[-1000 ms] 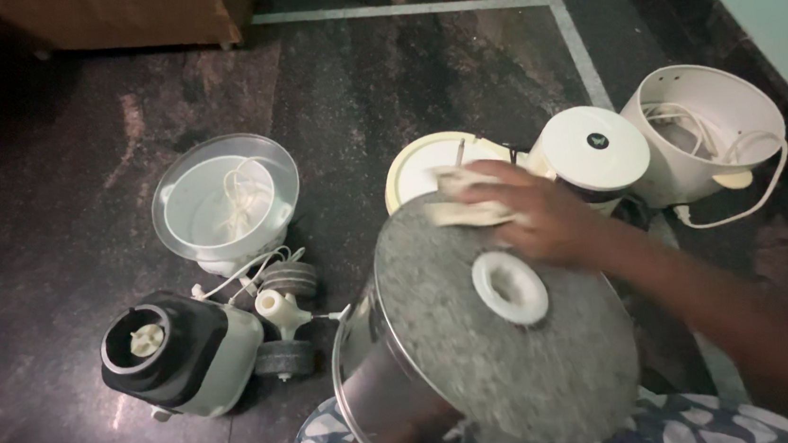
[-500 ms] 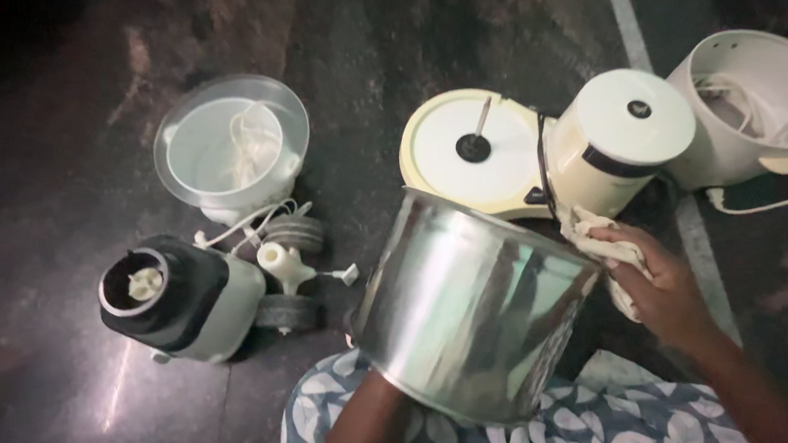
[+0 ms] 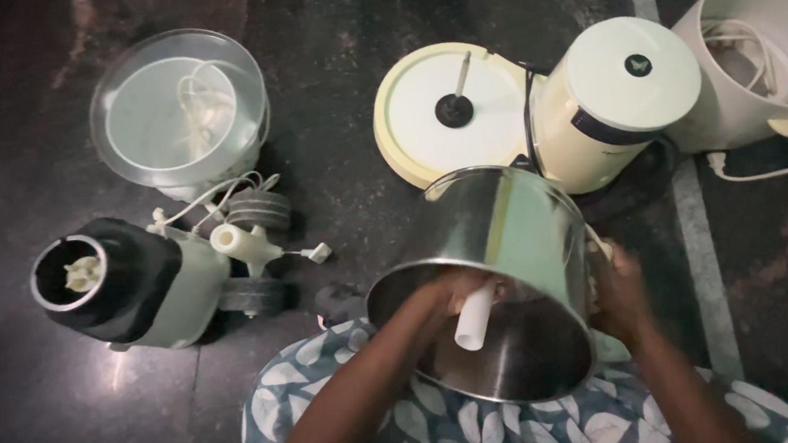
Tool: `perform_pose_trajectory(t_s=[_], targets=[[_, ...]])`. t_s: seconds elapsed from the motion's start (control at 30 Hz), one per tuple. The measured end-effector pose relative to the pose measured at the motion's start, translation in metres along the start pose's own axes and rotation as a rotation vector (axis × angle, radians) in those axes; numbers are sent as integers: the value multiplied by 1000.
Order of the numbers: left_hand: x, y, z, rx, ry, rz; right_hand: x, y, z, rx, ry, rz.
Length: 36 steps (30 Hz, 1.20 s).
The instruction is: The person sits on the floor and wipes the inside and outside of a metal appliance bowl with a white cloth. They also handle a white plastic component and a lid, cleaning them with the same cloth.
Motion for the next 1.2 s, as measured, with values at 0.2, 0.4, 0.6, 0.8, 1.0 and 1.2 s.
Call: perform_pose_trajectory(t_s=[0.2, 0.4, 0.6, 0.8, 1.0, 1.2], targets=[[-21, 1, 0, 182, -167, -7, -13, 9, 10, -56, -109, -6], [-29, -2, 14, 223, -111, -263, -51, 3, -18, 123, -343, -91], [-28, -1, 21, 82, -35, -411, -108, 18, -91, 42, -773, -182], [-31, -9, 13, 339, -151, -253, -138, 41, -117, 180, -987, -613], [-11, -4, 14, 363, -1, -327, -139, 39, -90, 166, -928, -598], [9, -6, 6, 336, 88, -357, -138, 45, -62, 171, -974, -580]])
Point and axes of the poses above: each hand's wrist, its own z-axis towards the middle knuckle, its own y-axis out of the palm, x = y × z, the point moved 7 cm from there along z, towards the middle knuckle, and after that the axes turned 9 degrees about y, right-handed, at the moved point
